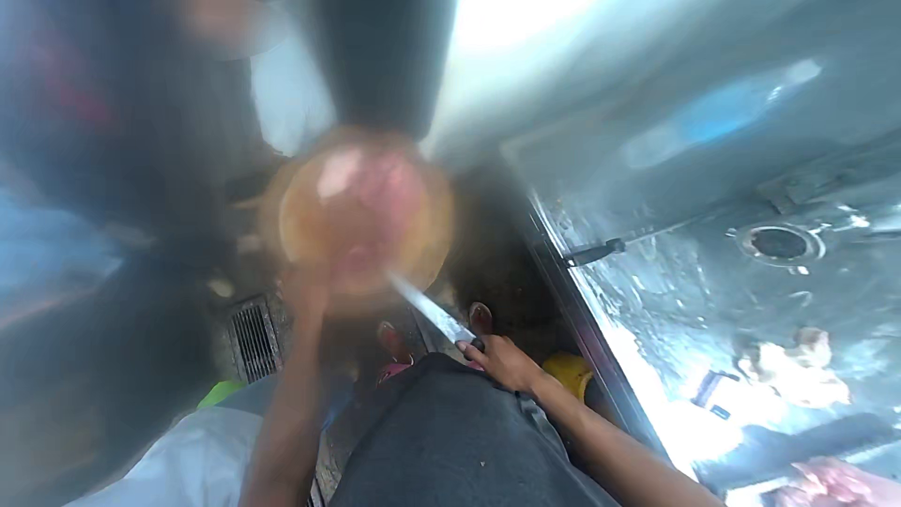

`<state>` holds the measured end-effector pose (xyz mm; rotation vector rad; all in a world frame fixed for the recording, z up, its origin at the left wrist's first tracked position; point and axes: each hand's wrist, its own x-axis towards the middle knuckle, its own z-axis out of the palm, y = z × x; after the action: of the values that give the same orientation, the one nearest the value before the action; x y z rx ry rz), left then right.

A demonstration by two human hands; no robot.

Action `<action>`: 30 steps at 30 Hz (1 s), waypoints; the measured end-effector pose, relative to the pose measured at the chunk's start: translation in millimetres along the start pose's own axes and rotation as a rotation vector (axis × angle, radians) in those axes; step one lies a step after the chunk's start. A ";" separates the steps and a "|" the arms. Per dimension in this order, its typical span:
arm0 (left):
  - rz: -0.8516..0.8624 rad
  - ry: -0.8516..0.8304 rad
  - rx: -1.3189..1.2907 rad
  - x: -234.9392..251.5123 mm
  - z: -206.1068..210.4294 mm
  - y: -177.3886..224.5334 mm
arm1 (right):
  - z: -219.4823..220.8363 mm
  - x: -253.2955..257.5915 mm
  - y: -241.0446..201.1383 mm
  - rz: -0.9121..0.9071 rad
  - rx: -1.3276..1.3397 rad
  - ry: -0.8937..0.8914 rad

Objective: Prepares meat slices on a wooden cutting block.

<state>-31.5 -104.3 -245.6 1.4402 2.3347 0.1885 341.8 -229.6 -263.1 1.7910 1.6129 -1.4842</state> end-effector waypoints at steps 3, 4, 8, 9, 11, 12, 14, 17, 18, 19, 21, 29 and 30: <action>-0.031 -0.099 0.070 -22.7 12.4 22.4 | -1.6 -1.3 9.9 0.023 0.110 0.095; -0.041 -0.108 0.028 -24.2 15.8 24.6 | -2.0 -1.3 10.5 0.023 0.131 0.108; -0.038 -0.169 -0.348 -19.5 0.5 33.8 | 1.9 4.7 17.8 -0.002 0.210 0.098; -0.031 -0.156 -0.471 -15.8 -4.1 38.2 | 3.7 6.9 19.3 -0.010 0.234 0.089; 0.025 -0.139 -0.635 -7.0 -12.2 50.4 | 6.0 10.0 21.4 -0.012 0.265 0.079; 0.070 -0.145 -0.682 -5.3 -19.2 60.2 | 6.0 9.4 21.7 -0.008 0.276 0.080; 0.146 -0.148 -0.792 -9.9 -34.0 81.3 | 6.6 5.4 21.7 -0.007 0.320 0.090; 0.160 -0.123 -0.782 -16.9 -38.1 86.0 | 11.3 2.3 19.2 -0.009 0.398 0.135; 0.127 -0.107 -0.658 -16.1 -31.5 77.6 | 13.4 2.4 16.7 -0.007 0.400 0.162; 0.084 -0.098 -0.478 -13.0 -20.9 63.6 | 14.9 2.7 12.2 -0.004 0.381 0.184; 0.003 -0.109 -0.159 -9.7 2.3 27.8 | 14.8 1.5 -5.0 0.036 0.292 0.204; -0.019 0.086 -0.272 12.0 -9.4 1.7 | -21.7 40.5 -142.2 0.002 -0.038 0.061; 0.022 0.121 -0.252 19.2 -4.3 10.7 | -23.5 54.1 -156.7 -0.010 -0.077 0.066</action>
<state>-31.9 -82.1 -243.2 1.3636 2.2907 0.5692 208.2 -132.1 -236.8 1.8098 1.6889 -1.3608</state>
